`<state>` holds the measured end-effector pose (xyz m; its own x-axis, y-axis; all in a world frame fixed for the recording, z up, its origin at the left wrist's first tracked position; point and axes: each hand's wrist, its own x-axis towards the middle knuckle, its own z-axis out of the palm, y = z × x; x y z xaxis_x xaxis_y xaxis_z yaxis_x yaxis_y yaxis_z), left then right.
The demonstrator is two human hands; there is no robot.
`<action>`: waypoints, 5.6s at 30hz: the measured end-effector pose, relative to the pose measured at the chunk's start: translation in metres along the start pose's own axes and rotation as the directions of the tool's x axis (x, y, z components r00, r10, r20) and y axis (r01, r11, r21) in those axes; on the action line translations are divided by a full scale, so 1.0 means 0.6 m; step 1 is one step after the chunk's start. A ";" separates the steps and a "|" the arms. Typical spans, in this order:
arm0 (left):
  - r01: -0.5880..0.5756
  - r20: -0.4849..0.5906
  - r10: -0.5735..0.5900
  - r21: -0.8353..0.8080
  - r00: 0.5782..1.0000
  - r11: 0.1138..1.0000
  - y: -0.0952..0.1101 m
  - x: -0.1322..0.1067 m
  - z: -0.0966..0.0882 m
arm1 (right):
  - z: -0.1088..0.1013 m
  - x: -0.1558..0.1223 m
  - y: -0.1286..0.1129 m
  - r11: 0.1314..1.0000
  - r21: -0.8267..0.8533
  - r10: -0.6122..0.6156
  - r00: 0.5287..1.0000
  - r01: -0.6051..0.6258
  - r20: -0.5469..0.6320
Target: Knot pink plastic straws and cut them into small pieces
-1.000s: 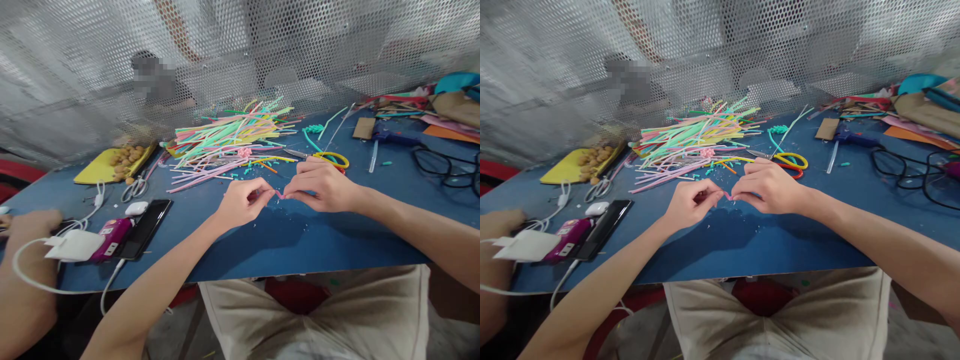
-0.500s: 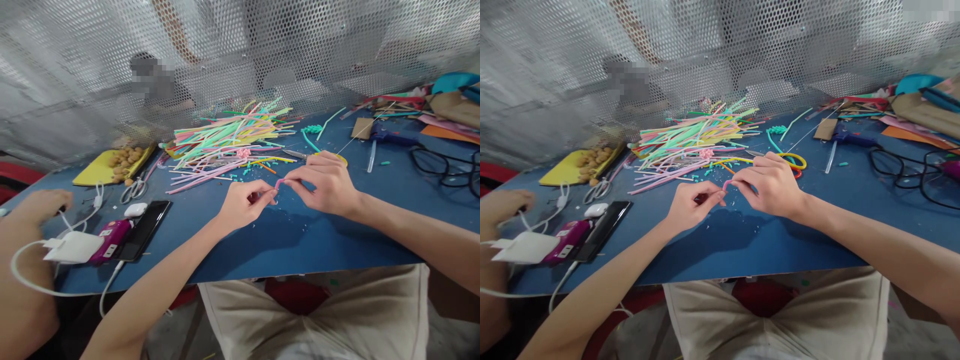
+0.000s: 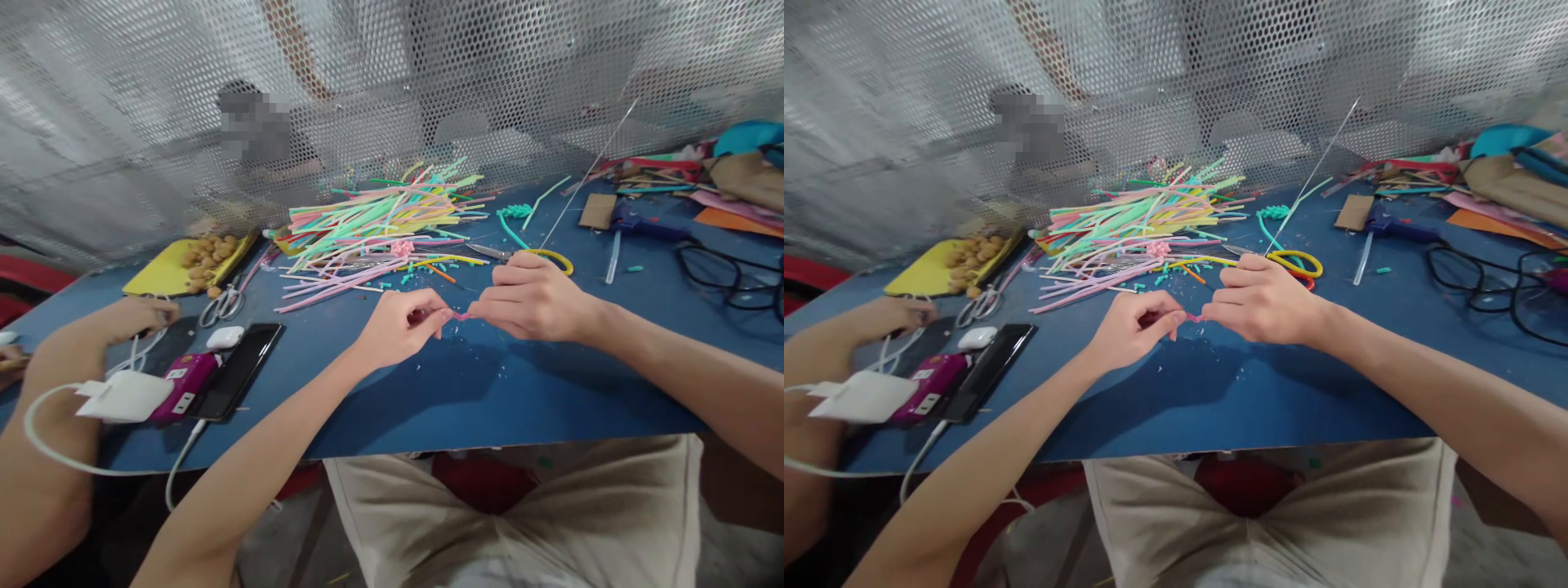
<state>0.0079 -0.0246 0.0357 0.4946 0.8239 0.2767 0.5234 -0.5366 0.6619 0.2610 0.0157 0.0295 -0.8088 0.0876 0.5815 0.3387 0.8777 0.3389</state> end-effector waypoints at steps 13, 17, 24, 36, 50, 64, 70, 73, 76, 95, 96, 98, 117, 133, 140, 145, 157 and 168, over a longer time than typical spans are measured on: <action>-0.006 -0.025 0.004 -0.065 1.000 0.998 0.001 -0.006 0.026 | 0.015 0.002 -0.028 0.951 0.023 0.306 0.933 -0.308 -0.189; -0.043 -0.060 0.042 -0.021 0.997 0.999 -0.006 -0.004 0.028 | 0.013 0.007 -0.041 0.937 0.124 0.346 0.919 -0.327 -0.190; -0.161 -0.215 0.200 0.185 0.956 0.969 -0.012 0.000 0.011 | 0.006 0.002 -0.033 0.966 0.155 0.232 0.961 -0.208 -0.150; -0.133 -0.168 0.142 0.061 0.976 0.989 -0.006 -0.004 0.010 | 0.011 0.003 -0.018 0.964 -0.115 0.219 0.962 -0.239 -0.162; -0.110 -0.188 0.114 0.032 0.976 0.993 -0.020 0.001 0.034 | 0.006 0.009 -0.047 0.949 0.071 0.316 0.936 -0.308 -0.159; -0.250 -0.195 0.442 0.600 0.876 0.760 -0.032 0.003 -0.013 | 0.013 -0.002 -0.022 0.960 0.144 0.256 0.961 -0.241 -0.103; -0.213 -0.377 0.439 0.509 0.816 0.834 -0.009 0.002 -0.006 | 0.022 -0.002 -0.018 0.921 0.063 0.390 0.904 -0.385 -0.175; -0.165 -0.295 0.270 0.338 0.917 0.927 -0.005 0.000 0.004 | 0.025 -0.001 -0.018 0.919 0.057 0.394 0.900 -0.390 -0.186; 0.028 -0.226 -0.030 -0.012 0.974 1.000 -0.005 0.002 0.018 | 0.025 0.000 -0.023 0.936 0.046 0.352 0.920 -0.349 -0.170; 0.147 -0.223 -0.297 -0.515 0.928 0.844 -0.024 0.011 0.043 | 0.034 0.001 -0.029 0.948 0.037 0.319 0.937 -0.317 -0.144; 0.141 -0.247 -0.288 -0.479 0.925 0.866 -0.023 0.010 0.043 | 0.035 0.001 -0.030 0.949 0.043 0.314 0.938 -0.311 -0.144; 0.133 -0.287 -0.263 -0.403 0.921 0.905 -0.023 0.008 0.042 | 0.038 0.001 -0.032 0.950 0.056 0.311 0.941 -0.306 -0.134; -0.109 -0.424 -0.033 -0.308 0.905 0.945 -0.050 0.019 0.037 | 0.027 0.000 -0.020 0.859 0.174 0.498 0.865 -0.482 -0.066; -0.367 -0.096 0.374 0.086 0.922 0.926 -0.088 0.019 0.007 | 0.039 -0.008 -0.012 0.823 0.354 0.448 0.891 -0.444 0.077; -0.231 -0.145 0.212 -0.136 0.967 0.963 -0.062 0.012 0.017 | 0.032 -0.010 -0.021 0.830 0.433 0.358 0.931 -0.353 0.072; -0.115 -0.285 0.030 -0.289 0.958 0.950 -0.047 0.006 0.034 | 0.032 -0.011 -0.021 0.832 0.445 0.352 0.935 -0.332 0.041; 0.015 -0.353 -0.215 -0.491 0.911 0.871 -0.038 0.011 0.034 | 0.039 -0.008 -0.031 0.825 0.344 0.422 0.893 -0.449 0.155; 0.021 -0.388 -0.263 -0.528 0.883 0.849 -0.042 0.009 0.039 | 0.035 -0.009 -0.029 0.854 0.318 0.424 0.905 -0.411 0.032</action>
<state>0.0140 -0.0110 0.0043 0.0300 0.9398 0.3403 0.0881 -0.3417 0.9357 0.2491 0.0097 0.0047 -0.6042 0.4662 0.6462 0.4689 0.8637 -0.1848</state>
